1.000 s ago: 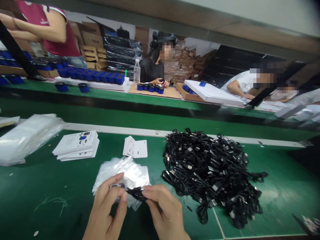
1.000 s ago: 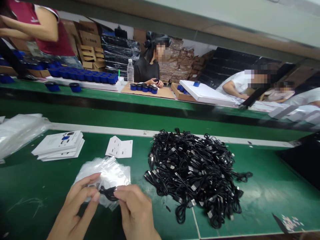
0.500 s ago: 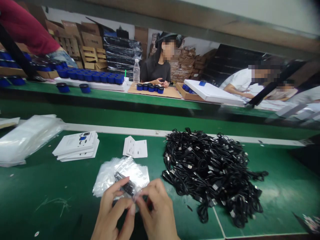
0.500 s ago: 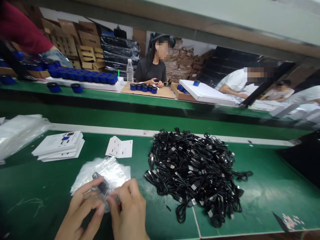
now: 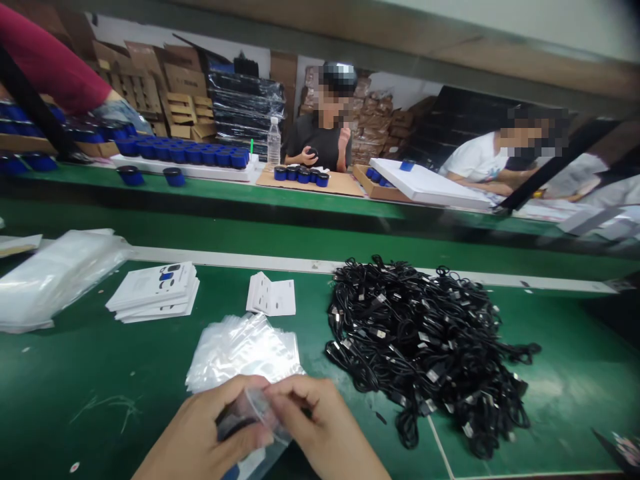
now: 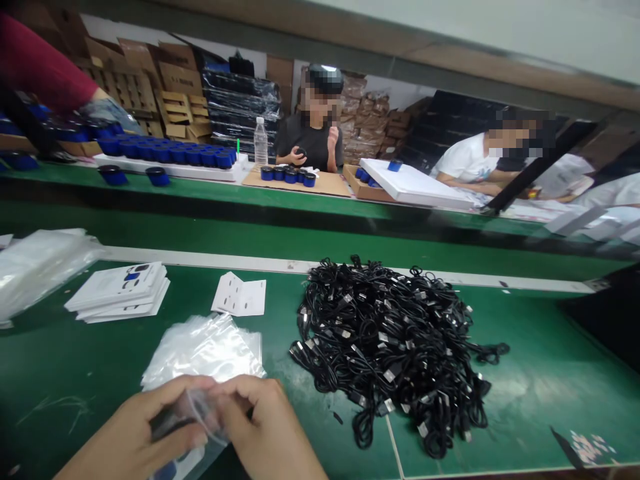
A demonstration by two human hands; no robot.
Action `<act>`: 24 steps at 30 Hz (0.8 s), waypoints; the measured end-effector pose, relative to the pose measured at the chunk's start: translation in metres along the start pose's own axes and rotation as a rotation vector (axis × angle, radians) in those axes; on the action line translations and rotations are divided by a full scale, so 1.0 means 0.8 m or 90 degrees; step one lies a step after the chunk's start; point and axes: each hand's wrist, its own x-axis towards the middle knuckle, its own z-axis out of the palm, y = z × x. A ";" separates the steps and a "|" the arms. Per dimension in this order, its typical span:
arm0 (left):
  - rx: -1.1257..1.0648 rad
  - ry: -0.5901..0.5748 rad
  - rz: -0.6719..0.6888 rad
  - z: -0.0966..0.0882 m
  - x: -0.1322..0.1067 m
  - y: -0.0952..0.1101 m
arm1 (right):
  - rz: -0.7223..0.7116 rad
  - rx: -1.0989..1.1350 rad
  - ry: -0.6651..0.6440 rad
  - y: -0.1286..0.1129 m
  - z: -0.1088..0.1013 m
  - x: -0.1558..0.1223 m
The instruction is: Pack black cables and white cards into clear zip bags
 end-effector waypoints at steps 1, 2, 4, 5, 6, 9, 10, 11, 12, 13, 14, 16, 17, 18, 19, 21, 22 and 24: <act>-0.034 0.003 -0.015 0.001 0.001 0.004 | 0.009 0.036 0.009 0.000 -0.001 0.000; -0.054 0.020 -0.026 0.003 0.002 0.006 | 0.018 0.067 0.013 0.000 -0.001 0.000; -0.069 0.050 -0.039 0.006 0.003 0.007 | 0.037 0.076 0.023 0.002 0.000 0.000; -0.074 0.053 -0.041 0.007 0.003 0.006 | 0.046 0.060 0.031 0.003 0.000 -0.001; -0.087 0.048 -0.042 0.008 0.003 0.004 | 0.052 0.037 0.043 0.005 0.001 -0.001; -0.148 0.031 -0.053 0.009 0.002 0.002 | 0.048 -0.010 0.081 0.009 0.003 -0.001; -0.164 0.029 -0.053 0.008 0.002 0.001 | 0.040 -0.019 0.088 0.011 0.003 -0.001; -0.170 0.026 -0.049 0.007 0.002 0.000 | 0.032 -0.028 0.096 0.012 0.002 -0.001; -0.169 0.022 -0.047 0.007 0.003 -0.001 | 0.025 -0.036 0.103 0.013 0.001 -0.001; -0.165 0.015 -0.045 0.006 0.004 -0.003 | 0.018 -0.044 0.109 0.013 0.000 -0.001; -0.158 0.006 -0.044 0.005 0.005 -0.006 | 0.009 -0.053 0.114 0.014 -0.001 -0.001; -0.143 -0.013 -0.049 0.004 0.007 -0.012 | -0.015 -0.082 0.128 0.015 -0.003 -0.001; -0.133 -0.021 -0.048 0.003 0.008 -0.014 | -0.030 -0.101 0.133 0.016 -0.003 -0.001; -0.118 -0.027 -0.043 0.003 0.009 -0.016 | -0.044 -0.121 0.138 0.016 -0.003 -0.002; -0.099 -0.029 -0.034 0.002 0.009 -0.018 | -0.056 -0.141 0.143 0.017 -0.003 -0.002; -0.058 -0.033 -0.007 0.002 0.008 -0.018 | -0.076 -0.170 0.152 0.019 -0.003 -0.003; -0.040 -0.023 0.009 0.003 0.007 -0.017 | -0.081 -0.179 0.157 0.019 -0.003 -0.004; -0.027 0.015 0.030 0.005 0.004 -0.013 | -0.082 -0.186 0.166 0.019 -0.002 -0.004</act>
